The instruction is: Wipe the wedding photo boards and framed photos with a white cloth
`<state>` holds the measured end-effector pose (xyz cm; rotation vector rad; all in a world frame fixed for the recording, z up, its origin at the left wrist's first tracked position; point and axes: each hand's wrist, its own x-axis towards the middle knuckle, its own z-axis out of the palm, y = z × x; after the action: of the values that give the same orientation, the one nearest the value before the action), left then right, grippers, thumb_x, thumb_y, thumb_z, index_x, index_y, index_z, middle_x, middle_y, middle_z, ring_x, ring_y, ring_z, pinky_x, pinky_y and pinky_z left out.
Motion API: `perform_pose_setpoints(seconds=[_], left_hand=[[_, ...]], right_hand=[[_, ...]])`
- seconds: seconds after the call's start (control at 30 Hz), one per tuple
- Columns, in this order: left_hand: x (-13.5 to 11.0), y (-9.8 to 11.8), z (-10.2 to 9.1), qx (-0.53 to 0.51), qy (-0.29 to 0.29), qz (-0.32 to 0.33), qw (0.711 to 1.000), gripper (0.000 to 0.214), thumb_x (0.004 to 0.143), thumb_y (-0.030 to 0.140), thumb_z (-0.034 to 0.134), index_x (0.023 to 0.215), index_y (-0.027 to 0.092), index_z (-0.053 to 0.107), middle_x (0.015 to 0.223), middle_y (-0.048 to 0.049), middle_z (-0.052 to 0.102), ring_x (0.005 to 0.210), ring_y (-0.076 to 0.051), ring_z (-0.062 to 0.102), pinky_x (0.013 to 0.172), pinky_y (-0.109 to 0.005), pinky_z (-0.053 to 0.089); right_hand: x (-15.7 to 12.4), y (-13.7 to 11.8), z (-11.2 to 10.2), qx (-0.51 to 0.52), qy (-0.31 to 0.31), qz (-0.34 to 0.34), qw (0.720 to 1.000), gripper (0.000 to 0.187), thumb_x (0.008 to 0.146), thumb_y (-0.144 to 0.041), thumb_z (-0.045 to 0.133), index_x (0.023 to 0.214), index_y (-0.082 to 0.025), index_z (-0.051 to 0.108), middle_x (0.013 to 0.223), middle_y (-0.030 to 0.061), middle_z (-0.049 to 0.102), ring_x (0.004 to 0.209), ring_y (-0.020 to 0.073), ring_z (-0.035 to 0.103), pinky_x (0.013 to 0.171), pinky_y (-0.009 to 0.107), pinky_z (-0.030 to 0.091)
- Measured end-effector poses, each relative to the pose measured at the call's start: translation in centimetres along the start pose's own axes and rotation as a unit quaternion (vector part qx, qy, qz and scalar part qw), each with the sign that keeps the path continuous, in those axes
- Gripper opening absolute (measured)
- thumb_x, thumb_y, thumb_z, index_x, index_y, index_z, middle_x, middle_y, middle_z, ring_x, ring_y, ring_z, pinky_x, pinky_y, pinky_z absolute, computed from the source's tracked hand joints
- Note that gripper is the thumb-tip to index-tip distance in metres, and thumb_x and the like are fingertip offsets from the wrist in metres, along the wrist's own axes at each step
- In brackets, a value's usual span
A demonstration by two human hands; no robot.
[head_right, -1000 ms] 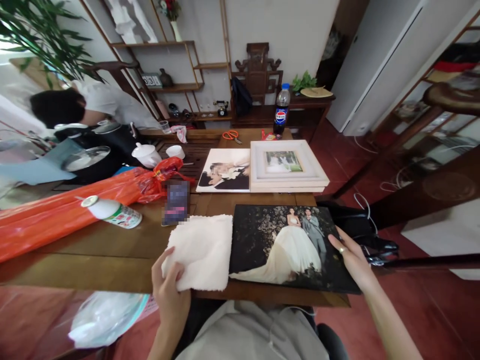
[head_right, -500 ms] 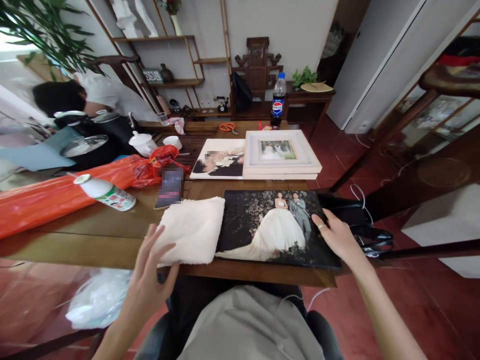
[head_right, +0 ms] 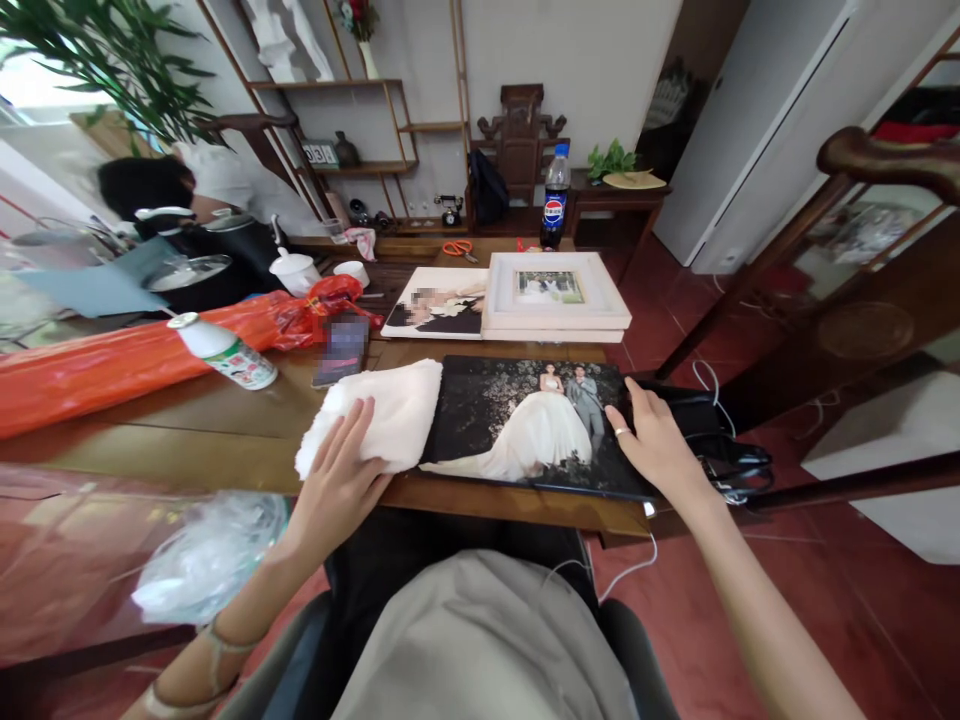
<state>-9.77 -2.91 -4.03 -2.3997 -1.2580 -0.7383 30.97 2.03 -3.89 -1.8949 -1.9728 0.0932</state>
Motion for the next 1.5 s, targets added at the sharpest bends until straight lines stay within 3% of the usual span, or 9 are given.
perform_pose_setpoints(seconds=[0.17, 0.27, 0.37, 0.53, 0.67, 0.83, 1.1, 1.3, 1.5], left_hand=[[2.2, -0.4, -0.3, 0.016, -0.074, 0.074, 0.994, 0.032, 0.086, 0.002, 0.042, 0.06, 0.014, 0.056, 0.151, -0.0091, 0.033, 0.141, -0.032, 0.024, 0.116, -0.051, 0.027], [2.5, -1.2, -0.1, -0.012, -0.025, 0.083, 0.996, 0.036, 0.084, -0.003, 0.034, 0.088, 0.014, 0.066, 0.141, -0.0083, 0.05, 0.14, -0.025, 0.031, 0.114, -0.046, 0.032], [2.8, -1.6, 0.1, -0.052, 0.05, 0.023, 0.997, 0.05, 0.083, -0.001, 0.032, 0.129, 0.011, 0.05, 0.138, -0.0134, 0.051, 0.137, -0.023, 0.037, 0.11, -0.042, 0.039], [4.1, -1.0, 0.1, -0.099, 0.034, 0.072, 0.992, 0.06, 0.087, 0.0, 0.031, 0.145, 0.015, 0.03, 0.14, -0.0118, 0.049, 0.135, -0.022, 0.041, 0.105, -0.036, 0.042], [4.8, -1.1, 0.9, -0.131, 0.006, 0.124, 0.984, 0.05, 0.087, 0.002, 0.035, 0.135, 0.014, 0.043, 0.124, -0.0105, 0.063, 0.117, -0.02, 0.058, 0.097, -0.031, 0.048], [4.6, -1.6, 2.5, -0.129, 0.013, 0.048, 0.99, 0.039, 0.087, 0.008, 0.039, 0.124, 0.014, 0.05, 0.114, -0.0095, 0.066, 0.107, -0.02, 0.063, 0.092, -0.031, 0.052], [6.7, -0.9, 2.7, -0.006, -0.055, 0.105, 0.993, 0.029, 0.091, 0.01, 0.042, 0.068, 0.014, 0.059, 0.153, -0.0171, 0.027, 0.129, -0.032, 0.044, 0.089, -0.046, 0.048], [6.8, -0.9, 3.7, 0.011, -0.045, 0.075, 0.996, 0.025, 0.086, 0.004, 0.048, 0.076, 0.014, 0.069, 0.133, -0.0204, 0.054, 0.122, -0.031, 0.052, 0.092, -0.046, 0.047], [6.2, -1.2, 4.2, -0.03, -0.052, 0.04, 0.997, 0.032, 0.083, -0.001, 0.043, 0.082, 0.014, 0.07, 0.137, -0.0179, 0.051, 0.127, -0.03, 0.049, 0.097, -0.046, 0.046]], right_hand=[[-0.1, -0.9, 0.2, 0.03, -0.043, -0.047, 0.998, 0.062, 0.091, -0.052, 0.04, 0.14, -0.014, 0.041, 0.153, 0.0184, 0.029, 0.141, 0.0311, 0.029, 0.115, 0.047, 0.027], [-0.3, -0.9, 0.7, 0.056, -0.054, -0.04, 0.996, 0.061, 0.089, -0.052, 0.045, 0.14, -0.02, 0.041, 0.157, 0.0153, 0.02, 0.143, 0.031, 0.024, 0.115, 0.049, 0.026], [-0.4, -0.8, 1.2, 0.077, -0.04, -0.045, 0.995, 0.058, 0.09, -0.051, 0.045, 0.14, -0.023, 0.041, 0.157, 0.0131, 0.02, 0.143, 0.0308, 0.022, 0.115, 0.051, 0.026], [-0.3, -1.1, 1.6, 0.077, -0.035, -0.048, 0.995, 0.058, 0.09, -0.049, 0.046, 0.14, -0.022, 0.041, 0.157, 0.0128, 0.021, 0.144, 0.0312, 0.019, 0.116, 0.052, 0.024], [-0.6, -1.9, 1.6, 0.075, -0.029, -0.035, 0.996, 0.059, 0.09, -0.046, 0.047, 0.141, -0.018, 0.041, 0.157, 0.0145, 0.02, 0.144, 0.0309, 0.018, 0.116, 0.05, 0.023], [-0.5, -2.7, 1.5, 0.099, -0.009, -0.036, 0.994, 0.055, 0.087, -0.044, 0.054, 0.135, -0.016, 0.05, 0.154, 0.0163, 0.027, 0.143, 0.032, 0.021, 0.115, 0.051, 0.026], [0.1, -4.0, 1.6, 0.213, 0.035, -0.084, 0.973, 0.039, 0.079, -0.041, 0.067, 0.114, -0.024, 0.065, 0.146, 0.0097, 0.045, 0.139, 0.0291, 0.034, 0.114, 0.05, 0.029], [0.7, -4.4, 2.0, 0.295, 0.039, -0.101, 0.949, 0.036, 0.076, -0.04, 0.071, 0.11, -0.027, 0.065, 0.144, 0.0067, 0.047, 0.138, 0.0261, 0.037, 0.114, 0.049, 0.028], [1.1, -4.7, 2.3, 0.28, 0.043, -0.107, 0.953, 0.044, 0.078, -0.045, 0.068, 0.119, -0.03, 0.062, 0.157, 0.0022, 0.025, 0.145, 0.0285, 0.02, 0.116, 0.052, 0.023]])
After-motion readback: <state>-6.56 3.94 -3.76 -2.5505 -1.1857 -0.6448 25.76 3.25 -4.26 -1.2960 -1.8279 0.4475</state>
